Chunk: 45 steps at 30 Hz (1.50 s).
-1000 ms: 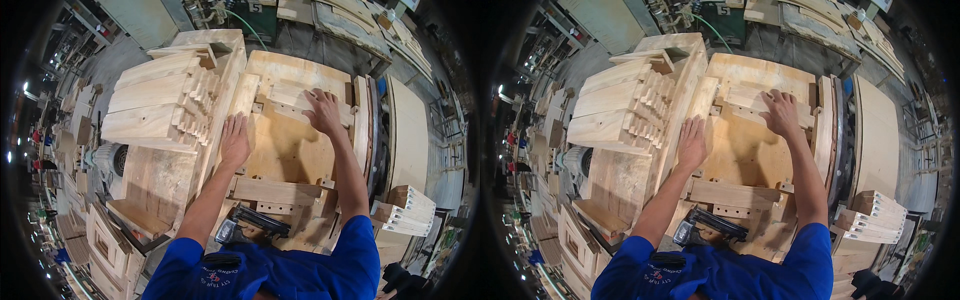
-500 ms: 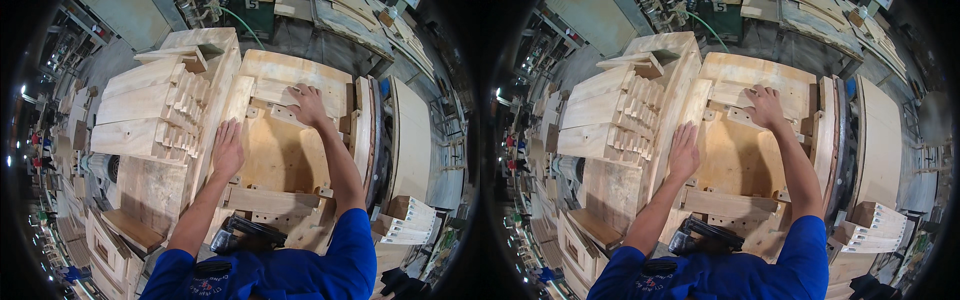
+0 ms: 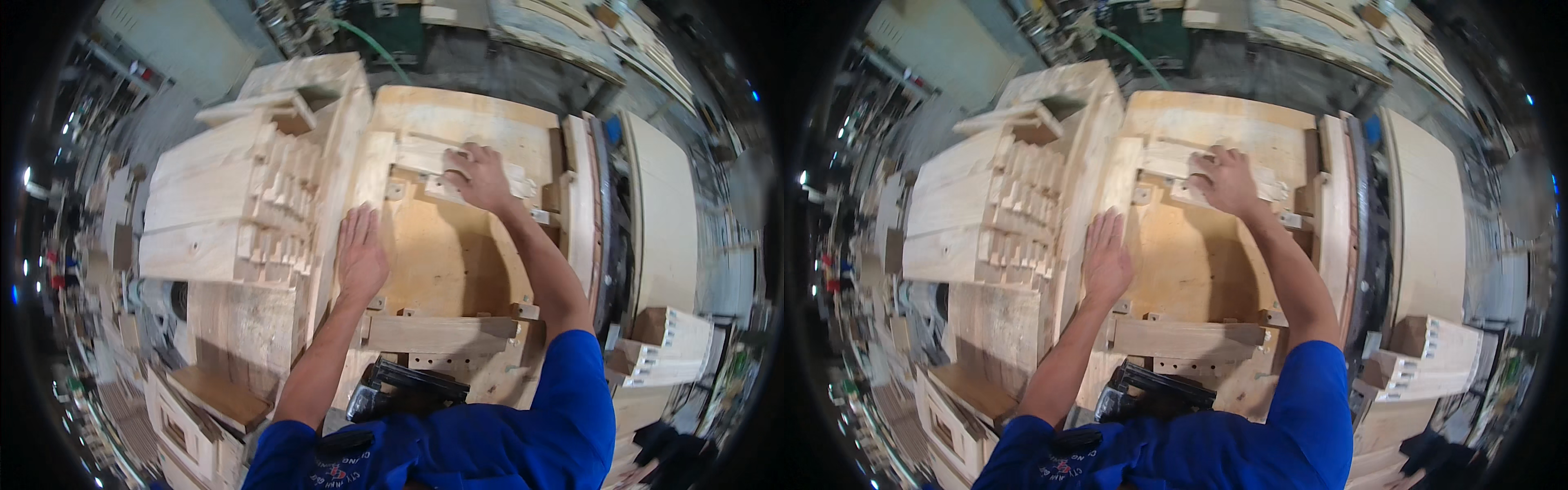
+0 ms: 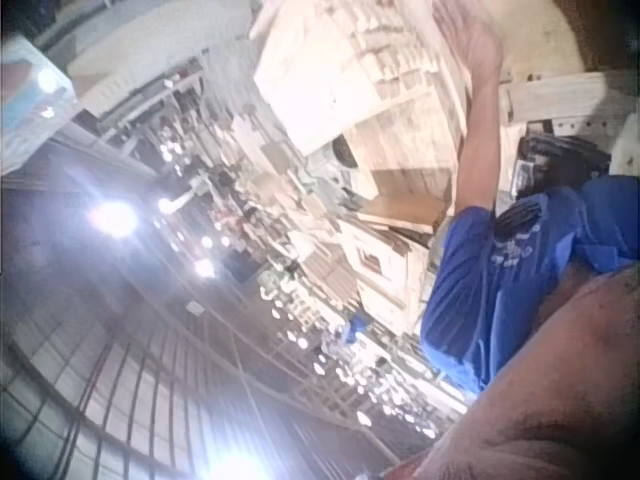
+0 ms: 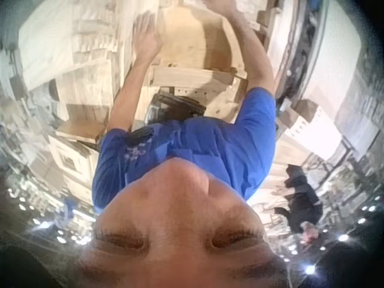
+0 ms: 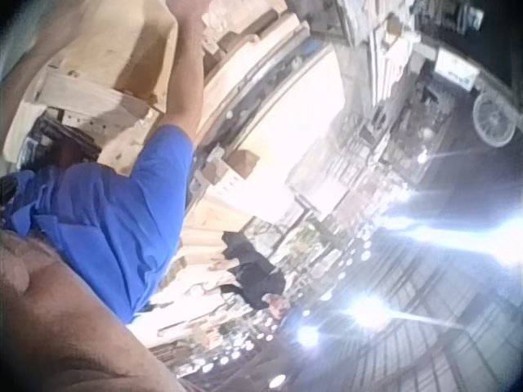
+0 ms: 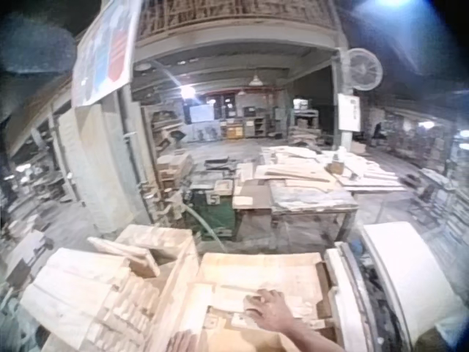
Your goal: The person assembles wooden frames by positioning pieces on a jig and securing them with a pneumatic nail gun. They repeatedly pick up frame components, align them, and fasten them together, then stack the completed frames on a nearby pile.
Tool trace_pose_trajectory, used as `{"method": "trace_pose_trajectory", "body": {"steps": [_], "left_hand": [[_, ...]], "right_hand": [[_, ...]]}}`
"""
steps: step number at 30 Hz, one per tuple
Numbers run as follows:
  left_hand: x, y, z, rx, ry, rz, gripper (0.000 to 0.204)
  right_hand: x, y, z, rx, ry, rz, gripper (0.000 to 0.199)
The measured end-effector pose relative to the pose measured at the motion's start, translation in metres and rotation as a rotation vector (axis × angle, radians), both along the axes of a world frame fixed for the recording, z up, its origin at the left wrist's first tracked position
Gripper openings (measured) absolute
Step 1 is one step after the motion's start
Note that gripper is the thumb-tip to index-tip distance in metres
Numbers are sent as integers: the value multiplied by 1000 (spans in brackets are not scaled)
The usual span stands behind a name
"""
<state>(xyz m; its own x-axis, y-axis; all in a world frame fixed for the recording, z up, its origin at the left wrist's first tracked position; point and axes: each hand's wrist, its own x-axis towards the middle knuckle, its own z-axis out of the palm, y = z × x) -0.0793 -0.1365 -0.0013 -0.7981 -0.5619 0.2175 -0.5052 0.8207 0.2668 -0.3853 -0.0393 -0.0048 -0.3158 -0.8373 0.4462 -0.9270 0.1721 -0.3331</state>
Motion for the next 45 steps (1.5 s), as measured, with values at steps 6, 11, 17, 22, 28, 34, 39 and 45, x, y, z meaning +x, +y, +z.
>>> {"method": "trace_pose_trajectory", "body": {"steps": [6, 11, 17, 22, 28, 34, 39, 45], "left_hand": [[-11, -1, 2, 0, 100, -114, 69], [-20, 11, 17, -15, 40, -135, 72], [-18, 42, 14, 26, 123, -106, 55], [-139, 204, 92, 505, 256, -780, 37], [-253, 334, 138, 710, 183, -1031, 49], [-287, 361, 130, 825, 151, -1132, 41], [-262, 336, 127, 754, 272, -1029, 32], [-155, 228, 119, 872, 420, -804, 28]], "right_hand": [[-6, 5, -2, -129, 268, -77, 40], [91, 56, 37, -143, 18, -359, 70], [254, 232, 51, -143, -1093, 60, 49], [342, 366, 56, -74, -1313, -82, 53], [389, 409, 64, -170, -1321, -381, 56], [417, 437, 50, -257, -1376, -493, 54], [402, 445, 39, -273, -1571, -458, 50], [315, 369, 72, -590, -1516, -476, 57]]}}
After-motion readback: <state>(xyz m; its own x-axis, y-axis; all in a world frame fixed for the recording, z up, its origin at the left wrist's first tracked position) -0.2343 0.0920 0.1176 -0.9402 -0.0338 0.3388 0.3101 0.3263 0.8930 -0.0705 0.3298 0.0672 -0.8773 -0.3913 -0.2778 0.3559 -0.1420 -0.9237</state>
